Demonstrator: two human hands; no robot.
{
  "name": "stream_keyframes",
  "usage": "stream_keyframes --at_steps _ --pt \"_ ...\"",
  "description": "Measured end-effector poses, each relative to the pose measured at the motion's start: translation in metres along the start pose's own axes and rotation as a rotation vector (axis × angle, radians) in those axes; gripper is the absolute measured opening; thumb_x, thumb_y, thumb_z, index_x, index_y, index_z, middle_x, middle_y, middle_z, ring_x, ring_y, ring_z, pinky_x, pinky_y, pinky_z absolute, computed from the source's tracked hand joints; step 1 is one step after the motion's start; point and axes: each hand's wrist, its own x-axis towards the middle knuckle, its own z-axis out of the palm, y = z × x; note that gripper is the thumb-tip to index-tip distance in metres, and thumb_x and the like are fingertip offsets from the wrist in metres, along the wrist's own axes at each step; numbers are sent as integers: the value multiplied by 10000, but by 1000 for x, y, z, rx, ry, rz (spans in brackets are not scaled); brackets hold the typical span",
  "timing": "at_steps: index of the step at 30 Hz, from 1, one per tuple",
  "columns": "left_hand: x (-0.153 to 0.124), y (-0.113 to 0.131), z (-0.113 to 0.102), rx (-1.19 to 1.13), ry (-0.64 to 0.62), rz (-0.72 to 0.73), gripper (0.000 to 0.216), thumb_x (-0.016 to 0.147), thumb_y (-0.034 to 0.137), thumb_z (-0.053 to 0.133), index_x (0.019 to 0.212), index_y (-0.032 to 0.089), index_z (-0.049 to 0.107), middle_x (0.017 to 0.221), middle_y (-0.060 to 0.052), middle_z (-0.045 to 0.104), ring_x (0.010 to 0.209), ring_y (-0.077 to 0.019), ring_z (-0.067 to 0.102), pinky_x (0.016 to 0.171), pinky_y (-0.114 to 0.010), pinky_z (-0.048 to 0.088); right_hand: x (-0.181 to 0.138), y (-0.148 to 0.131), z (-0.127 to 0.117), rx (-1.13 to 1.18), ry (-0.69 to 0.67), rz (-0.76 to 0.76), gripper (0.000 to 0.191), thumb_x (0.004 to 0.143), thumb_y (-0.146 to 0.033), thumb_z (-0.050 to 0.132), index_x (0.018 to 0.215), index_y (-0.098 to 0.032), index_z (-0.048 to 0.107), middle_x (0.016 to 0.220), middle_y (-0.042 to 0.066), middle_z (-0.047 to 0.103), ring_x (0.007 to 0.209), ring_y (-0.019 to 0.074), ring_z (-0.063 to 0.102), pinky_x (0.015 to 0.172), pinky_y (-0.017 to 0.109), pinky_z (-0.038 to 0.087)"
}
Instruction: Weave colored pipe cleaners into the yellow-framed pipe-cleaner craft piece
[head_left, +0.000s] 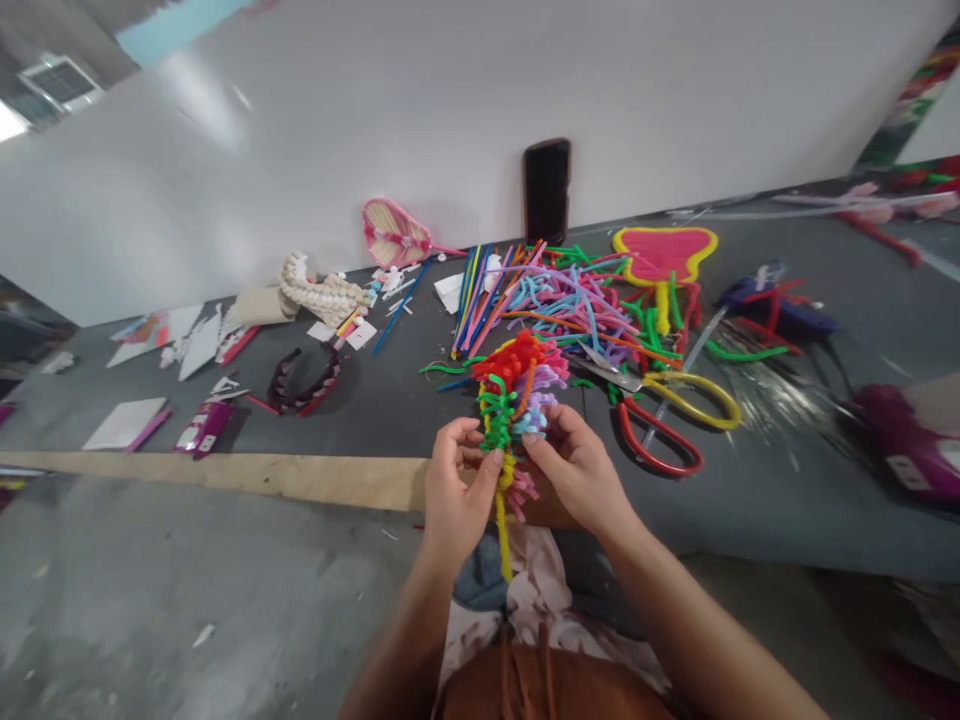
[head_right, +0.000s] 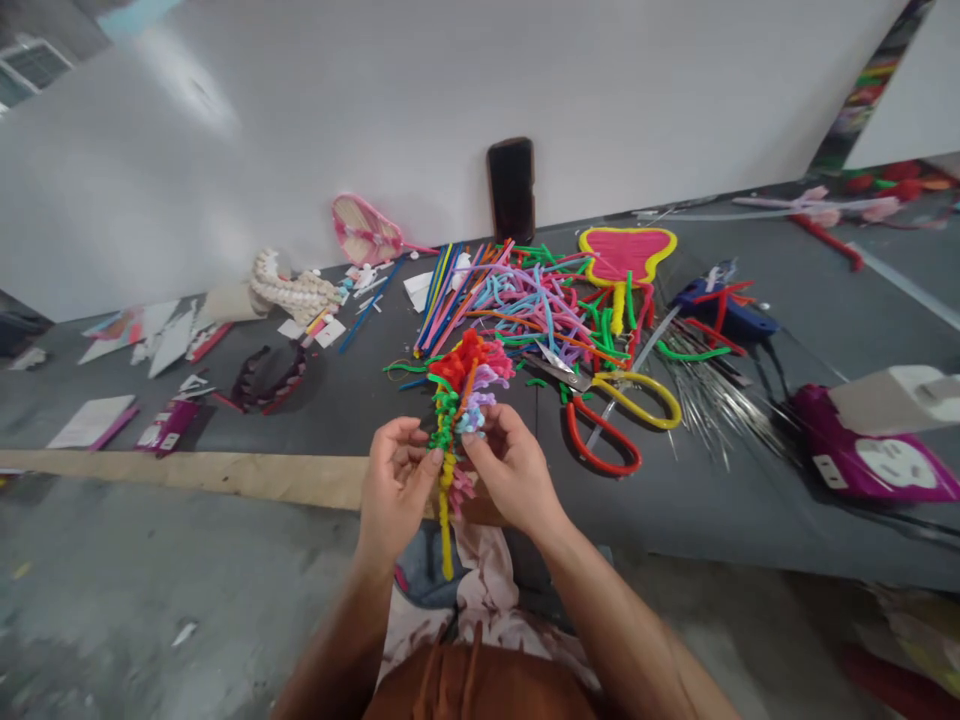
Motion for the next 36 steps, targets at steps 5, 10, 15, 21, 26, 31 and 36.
stream_keyframes --at_steps 5,10,15,21,26,31,36 --pt "-14 8 -4 353 16 281 35 832 247 665 848 220 649 884 -29 499 827 -160 563 740 -270 486 -1 -2 -1 -13 10 -8 300 777 -434 710 921 -227 547 810 -12 643 728 144 614 675 285 555" --pt "-19 5 -5 451 18 155 143 828 331 671 912 220 699 889 -42 543 802 -176 592 712 -291 502 -4 0 6 -91 -16 -81 227 837 -373 644 983 -224 555 877 23 672 776 156 642 690 279 551" --pt "-15 -2 -4 238 6 -31 100 816 299 662 834 215 716 830 -24 562 705 -140 576 655 -258 496 -7 7 3 -219 -72 -109 251 889 -347 601 1102 -225 546 942 36 671 809 157 651 732 295 552" --pt "-7 5 -2 -235 -103 -345 262 779 426 697 724 170 681 690 -3 577 486 -91 507 450 -215 420 -21 -14 -6 -574 130 -559 223 898 -185 558 1113 -238 578 1024 79 664 917 194 655 786 344 558" --pt "-4 5 -4 -351 -102 -423 283 744 432 725 740 156 664 587 26 568 457 -87 506 445 -203 417 -26 -21 0 -817 -264 -671 337 875 -79 471 1122 -239 636 1047 75 730 970 211 697 814 337 583" --pt "-3 2 -9 -332 -113 -418 280 757 424 715 753 150 654 596 28 566 474 -85 503 449 -192 416 -25 -17 3 -795 -228 -585 340 891 -103 470 1146 -250 641 1049 68 733 958 201 705 820 329 587" --pt "1 9 -25 -160 47 -346 311 780 472 674 762 163 649 588 32 558 483 -89 478 436 -182 385 -24 -31 -13 -696 -232 -703 373 878 -87 486 1195 -249 598 1114 81 696 1038 175 674 863 298 575"
